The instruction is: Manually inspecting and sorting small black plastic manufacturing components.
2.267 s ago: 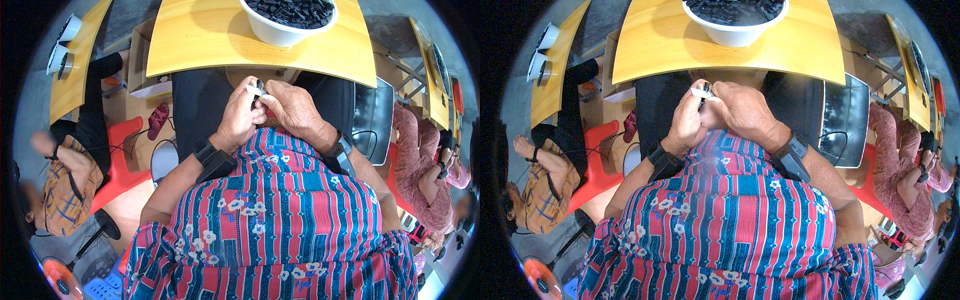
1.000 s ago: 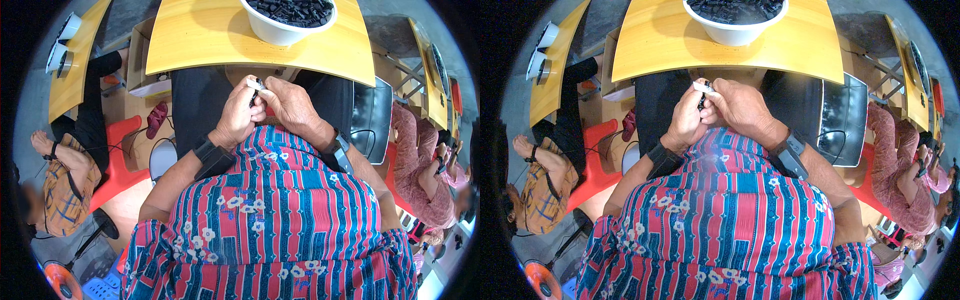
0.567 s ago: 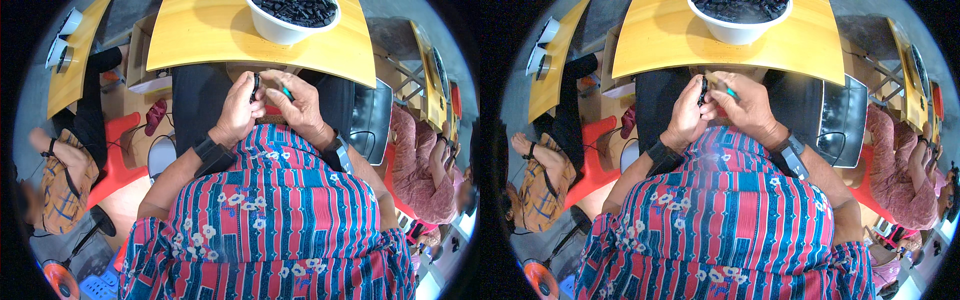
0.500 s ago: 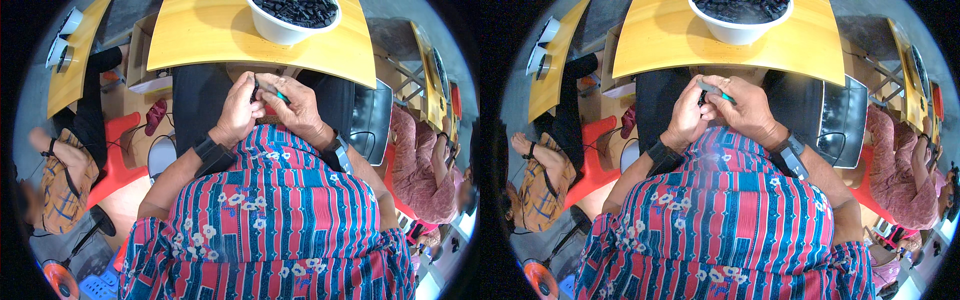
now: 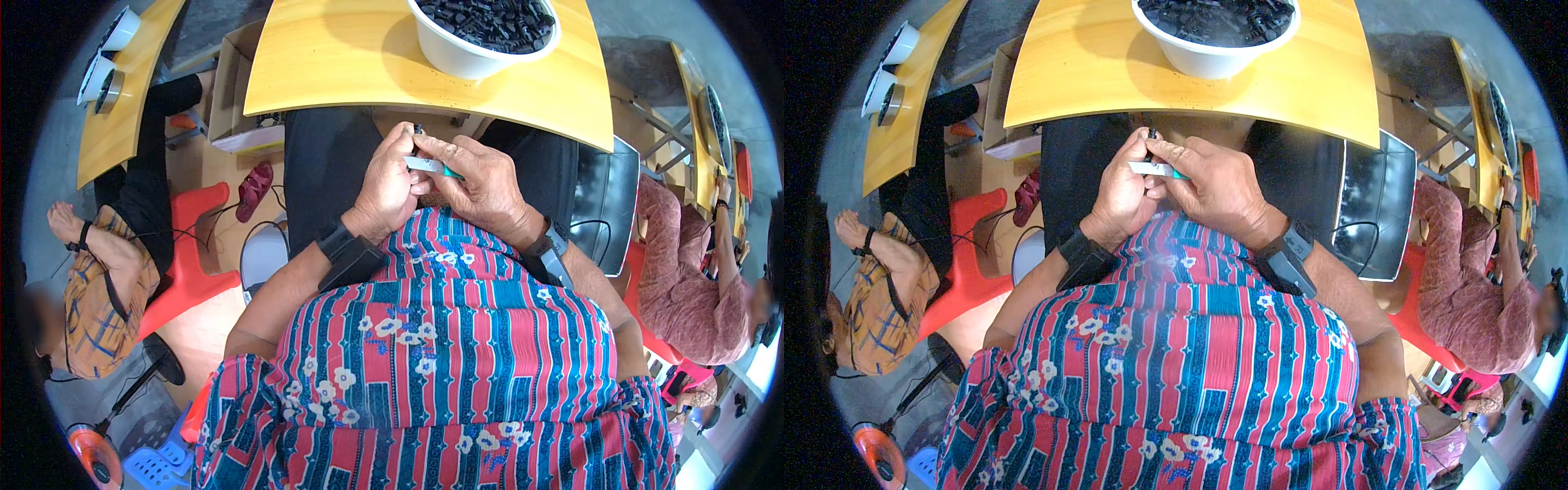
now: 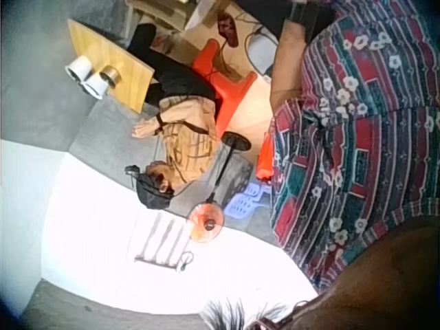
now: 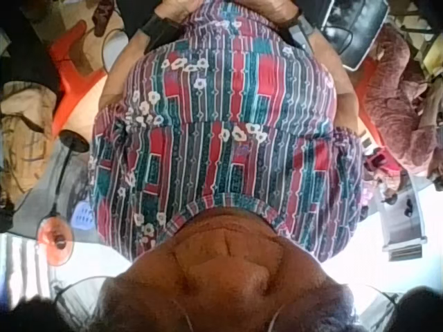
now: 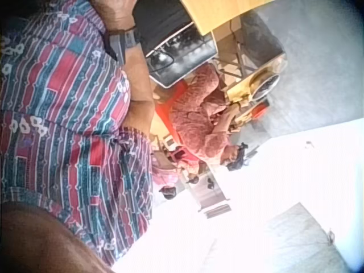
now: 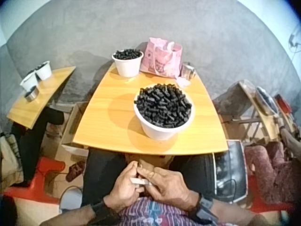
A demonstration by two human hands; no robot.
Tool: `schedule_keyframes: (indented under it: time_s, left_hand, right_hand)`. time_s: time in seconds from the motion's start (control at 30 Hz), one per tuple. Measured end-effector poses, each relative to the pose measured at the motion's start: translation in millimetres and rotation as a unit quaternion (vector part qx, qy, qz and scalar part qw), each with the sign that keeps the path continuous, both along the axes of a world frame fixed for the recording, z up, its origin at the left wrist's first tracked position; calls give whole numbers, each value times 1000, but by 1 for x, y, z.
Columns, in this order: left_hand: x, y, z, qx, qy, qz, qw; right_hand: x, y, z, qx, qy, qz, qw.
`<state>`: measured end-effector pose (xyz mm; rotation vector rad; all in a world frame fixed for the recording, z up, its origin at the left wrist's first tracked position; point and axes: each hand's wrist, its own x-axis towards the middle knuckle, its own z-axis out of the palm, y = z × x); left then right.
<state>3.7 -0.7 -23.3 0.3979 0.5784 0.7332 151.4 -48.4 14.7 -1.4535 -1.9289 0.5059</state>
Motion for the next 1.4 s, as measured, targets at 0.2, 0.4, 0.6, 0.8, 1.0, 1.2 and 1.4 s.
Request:
schedule_keyframes:
  time_s: [0.2,0.4,0.6,0.8,1.0,1.2,1.4]
  left_hand:
    - [1,2,0,19,-20,-5,1000]
    - [1,0,6,2,15,-11,1000]
    - [0,-2,10,-10,18,-26,999]
    - [-1,2,5,-57,-25,-30,998]
    - [-6,6,-5,-78,-104,-70,989]
    - [-5,4,-8,-90,-90,-83,988]
    - [-5,5,-13,-76,-82,-98,989]
  right_hand:
    - [2,4,0,2,-2,-13,1000]
    - [3,2,-3,-1,11,-14,1000]
    - [3,3,-5,-43,65,5,997]
    - [8,9,3,-54,125,39,990]
    - [26,27,46,30,84,-92,992]
    - [53,68,81,131,27,-177,975]
    - [62,95,84,83,-30,-144,986]
